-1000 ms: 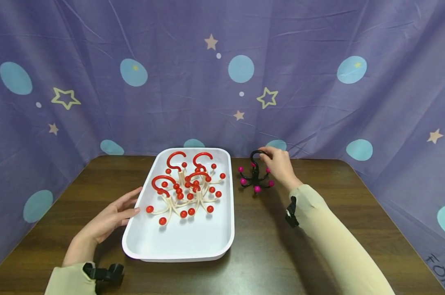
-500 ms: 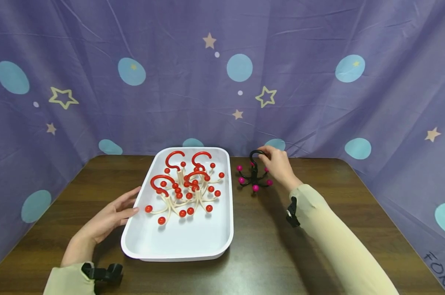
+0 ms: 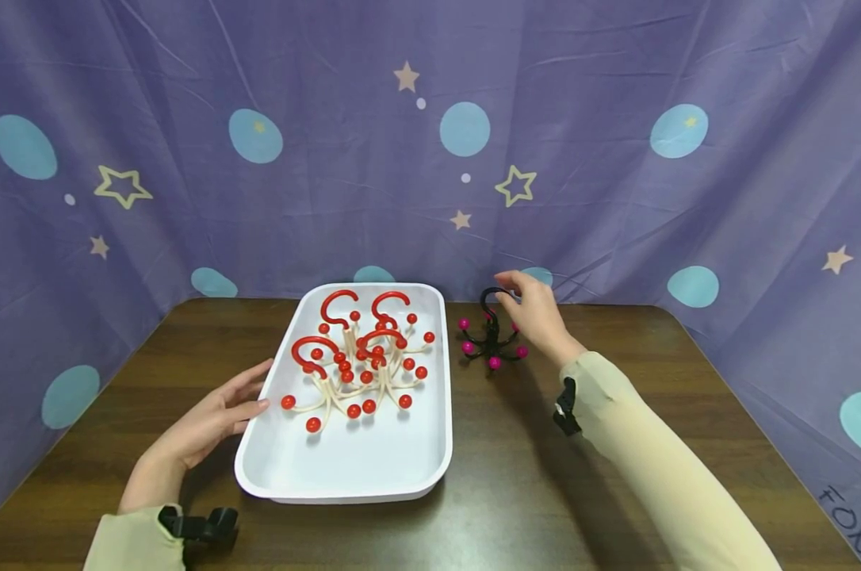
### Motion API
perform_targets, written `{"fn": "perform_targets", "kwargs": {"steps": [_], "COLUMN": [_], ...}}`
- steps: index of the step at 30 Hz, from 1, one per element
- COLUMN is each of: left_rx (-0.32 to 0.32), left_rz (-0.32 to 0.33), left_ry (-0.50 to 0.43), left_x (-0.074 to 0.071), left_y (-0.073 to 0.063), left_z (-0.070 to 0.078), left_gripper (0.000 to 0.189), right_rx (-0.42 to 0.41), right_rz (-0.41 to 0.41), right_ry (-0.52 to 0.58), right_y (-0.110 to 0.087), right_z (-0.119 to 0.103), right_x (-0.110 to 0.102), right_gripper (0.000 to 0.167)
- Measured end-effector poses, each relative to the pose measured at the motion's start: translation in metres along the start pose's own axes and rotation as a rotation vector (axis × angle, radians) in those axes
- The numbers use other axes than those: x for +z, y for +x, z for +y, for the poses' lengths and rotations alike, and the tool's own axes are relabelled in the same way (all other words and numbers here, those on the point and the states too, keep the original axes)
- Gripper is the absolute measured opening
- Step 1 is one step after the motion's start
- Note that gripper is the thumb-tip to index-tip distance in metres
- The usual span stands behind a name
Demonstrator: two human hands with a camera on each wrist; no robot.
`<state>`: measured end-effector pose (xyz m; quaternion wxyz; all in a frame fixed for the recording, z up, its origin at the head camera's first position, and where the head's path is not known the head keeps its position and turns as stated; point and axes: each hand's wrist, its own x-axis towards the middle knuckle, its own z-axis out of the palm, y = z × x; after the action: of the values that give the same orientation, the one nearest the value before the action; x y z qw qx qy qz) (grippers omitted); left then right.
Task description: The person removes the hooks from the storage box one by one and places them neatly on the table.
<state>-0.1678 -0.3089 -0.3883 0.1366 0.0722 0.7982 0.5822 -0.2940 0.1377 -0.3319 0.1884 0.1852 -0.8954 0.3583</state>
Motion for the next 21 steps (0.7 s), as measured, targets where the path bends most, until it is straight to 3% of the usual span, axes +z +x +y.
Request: {"fn": "perform_targets", "kwargs": {"steps": [21], "left_rx": [0.009], "left_rz": [-0.005], "left_ry": [-0.001], "left_x": [-0.001], "left_y": [0.0], "left_z": [-0.001], "left_gripper": [0.07], "right_rx": [-0.145], "right_rz": [-0.067], "right_ry": [0.049], "right_y": [-0.005], "right_z": [-0.042], "right_x": [0.013], "right_gripper": [0.029]}}
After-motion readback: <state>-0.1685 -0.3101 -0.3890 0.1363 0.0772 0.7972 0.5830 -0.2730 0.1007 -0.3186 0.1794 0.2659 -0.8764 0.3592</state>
